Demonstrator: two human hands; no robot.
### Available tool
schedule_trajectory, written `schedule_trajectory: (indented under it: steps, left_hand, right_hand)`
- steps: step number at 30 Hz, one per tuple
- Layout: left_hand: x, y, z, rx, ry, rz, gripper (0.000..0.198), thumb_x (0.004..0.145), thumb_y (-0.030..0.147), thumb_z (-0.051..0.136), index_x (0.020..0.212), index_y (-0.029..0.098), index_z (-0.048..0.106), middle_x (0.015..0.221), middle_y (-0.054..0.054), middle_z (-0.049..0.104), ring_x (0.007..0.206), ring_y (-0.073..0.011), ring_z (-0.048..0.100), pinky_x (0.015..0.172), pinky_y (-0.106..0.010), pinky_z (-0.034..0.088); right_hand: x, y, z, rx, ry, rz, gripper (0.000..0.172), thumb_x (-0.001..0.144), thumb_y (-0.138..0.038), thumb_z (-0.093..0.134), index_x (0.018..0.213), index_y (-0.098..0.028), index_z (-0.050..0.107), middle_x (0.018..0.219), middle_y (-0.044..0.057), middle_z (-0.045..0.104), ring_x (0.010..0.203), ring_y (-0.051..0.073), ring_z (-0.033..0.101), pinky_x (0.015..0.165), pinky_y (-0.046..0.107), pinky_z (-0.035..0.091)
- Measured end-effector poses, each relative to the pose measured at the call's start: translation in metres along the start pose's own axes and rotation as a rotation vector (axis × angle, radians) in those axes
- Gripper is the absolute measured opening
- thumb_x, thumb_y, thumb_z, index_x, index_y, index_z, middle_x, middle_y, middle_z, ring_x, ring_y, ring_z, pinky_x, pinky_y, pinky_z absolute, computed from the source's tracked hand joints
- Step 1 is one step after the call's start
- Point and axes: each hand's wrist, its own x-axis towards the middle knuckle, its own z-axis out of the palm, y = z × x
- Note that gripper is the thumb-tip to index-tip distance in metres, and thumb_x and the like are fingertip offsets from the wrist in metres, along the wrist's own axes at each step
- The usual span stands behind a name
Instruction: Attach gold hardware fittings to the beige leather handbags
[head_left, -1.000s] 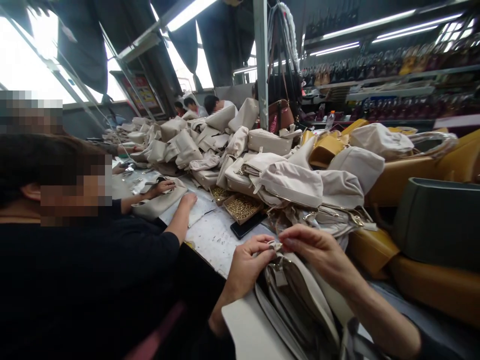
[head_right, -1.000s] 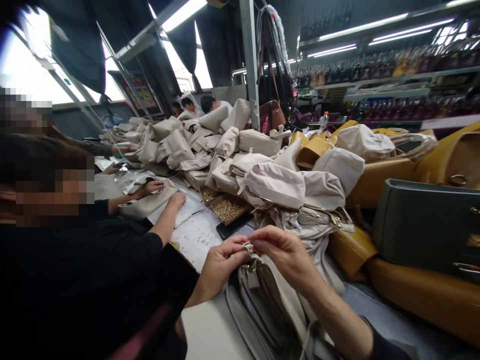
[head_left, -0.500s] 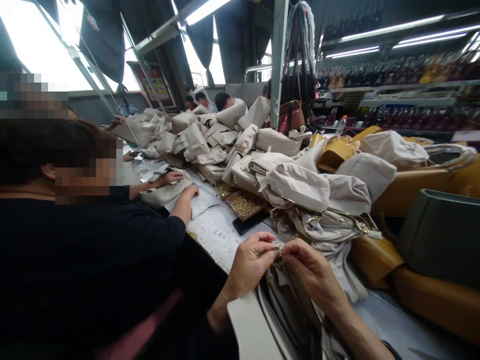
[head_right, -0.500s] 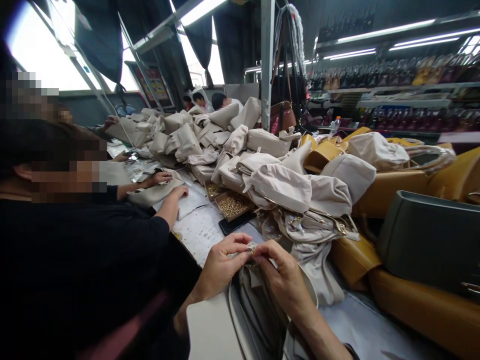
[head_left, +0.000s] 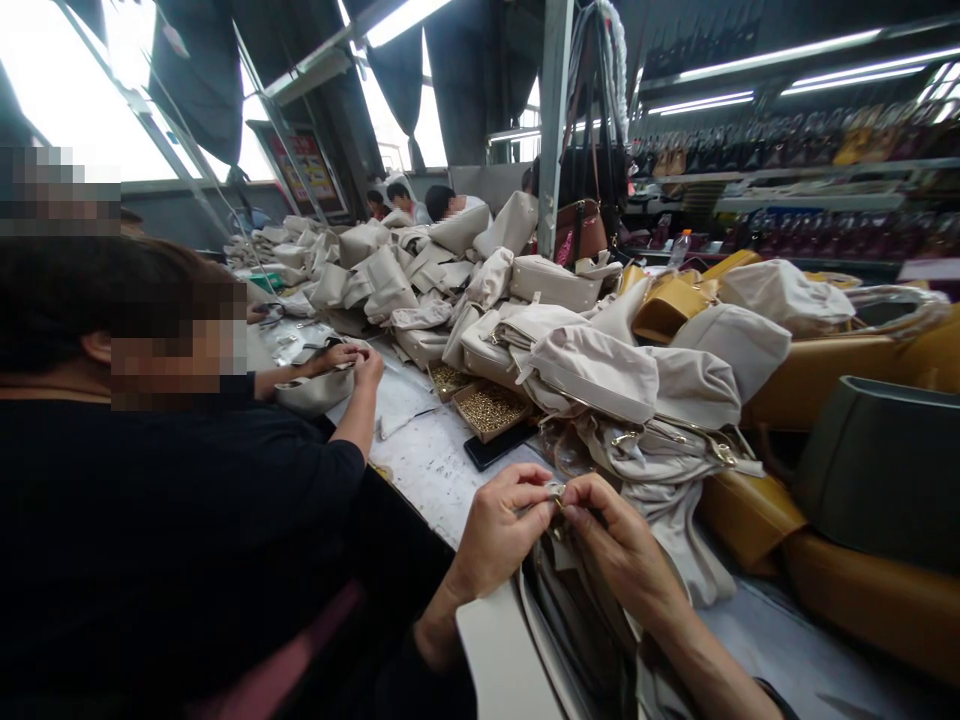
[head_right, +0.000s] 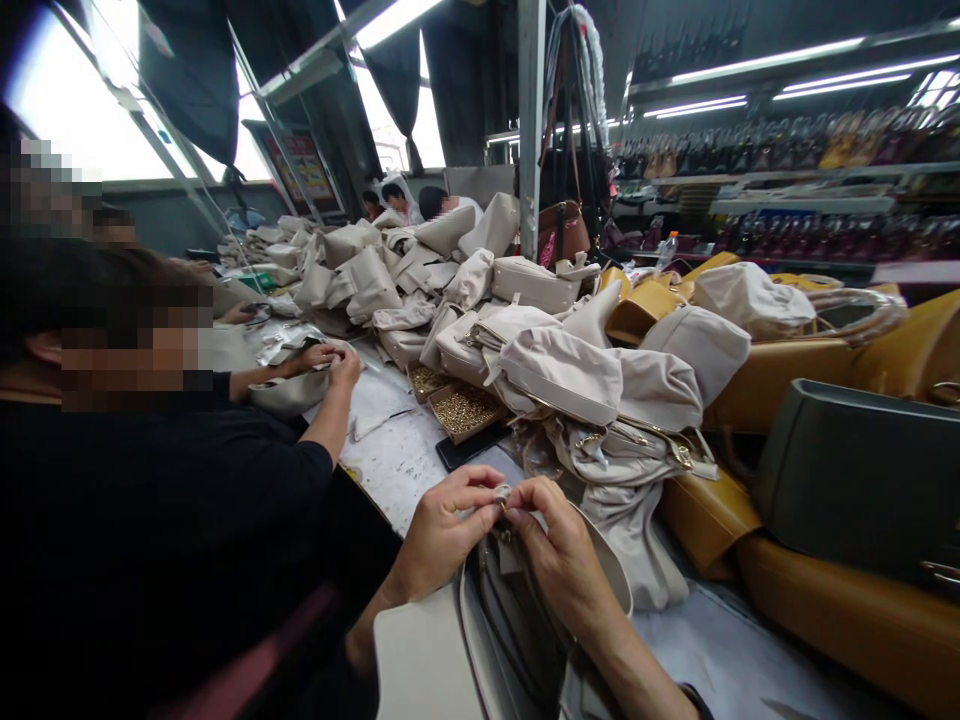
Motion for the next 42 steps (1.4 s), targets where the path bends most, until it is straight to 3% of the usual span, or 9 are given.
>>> schedule_trajectory:
  steps: [19,29,42]
  left_hand:
    - [0.000,0.002,0.000,0.047,-0.006,0.029,0.021,0.085,0.007,0.068,0.089,0.021,0.083,0.108,-0.008,0.073,0.103,-0.0201,0.070,0.094,-0.032,0.056]
    - [-0.002,-0.001,-0.005,0.132,-0.056,0.140,0.024,0.085,0.004,0.066,0.095,0.021,0.080,0.115,-0.009,0.070,0.109,-0.0216,0.068,0.097,-0.034,0.056]
    - [-0.002,0.001,-0.008,0.217,-0.093,0.255,0.020,0.091,0.009,0.064,0.101,0.019,0.078,0.103,-0.009,0.071,0.099,-0.0212,0.068,0.090,-0.034,0.057]
  right_hand:
    - [0.001,-0.005,0.002,-0.051,0.013,0.038,0.014,0.103,-0.032,0.051,0.093,-0.023,0.057,0.090,0.001,0.057,0.085,0.018,0.055,0.080,0.027,0.044]
    - [-0.001,-0.008,0.002,-0.128,-0.011,0.041,0.013,0.104,-0.028,0.050,0.094,-0.023,0.056,0.091,0.002,0.058,0.086,0.019,0.055,0.080,0.029,0.044]
    - [-0.004,-0.014,0.004,-0.232,0.011,-0.012,0.013,0.103,-0.023,0.047,0.091,-0.024,0.051,0.089,0.002,0.057,0.083,0.020,0.055,0.076,0.030,0.045]
